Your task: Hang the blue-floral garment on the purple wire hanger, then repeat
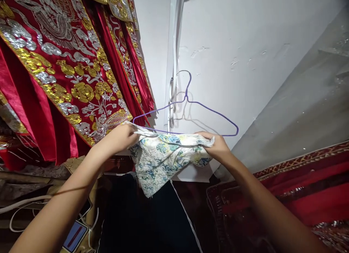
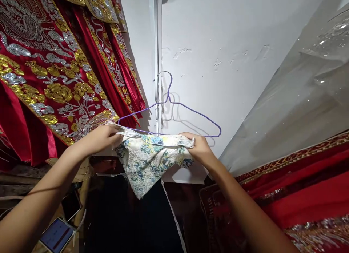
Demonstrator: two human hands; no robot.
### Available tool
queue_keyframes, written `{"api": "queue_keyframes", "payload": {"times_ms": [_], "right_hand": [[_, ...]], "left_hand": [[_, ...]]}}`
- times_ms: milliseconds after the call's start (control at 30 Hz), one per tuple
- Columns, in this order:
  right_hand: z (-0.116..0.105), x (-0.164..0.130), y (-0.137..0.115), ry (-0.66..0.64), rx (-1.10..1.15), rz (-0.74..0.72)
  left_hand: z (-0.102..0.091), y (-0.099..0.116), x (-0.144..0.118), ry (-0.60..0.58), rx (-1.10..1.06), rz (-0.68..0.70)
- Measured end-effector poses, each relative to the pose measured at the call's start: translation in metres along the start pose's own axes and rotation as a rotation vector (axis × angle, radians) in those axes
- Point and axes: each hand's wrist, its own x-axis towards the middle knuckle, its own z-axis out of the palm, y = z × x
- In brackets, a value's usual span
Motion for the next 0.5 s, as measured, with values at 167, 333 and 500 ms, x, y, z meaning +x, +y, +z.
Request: {"api": "queue_keyframes", "payload": {"times_ms": [167, 333, 500], "right_hand": [[0.001, -0.006, -0.006, 0.021, -0.113, 0.038], [0.008, -0.007, -0.009, 0.009, -0.073, 0.055], [0.006, -0.01, -0.021, -0.034, -0.056, 0.124]], "left_hand": [[0.015, -0.015, 0.016, -0.152, -0.045, -0.03], [0.021, -0.022, 0.019, 0.004, 0.034, 0.018], [0.002, -0.003, 0.01, 0.229, 0.074, 0.133]]}}
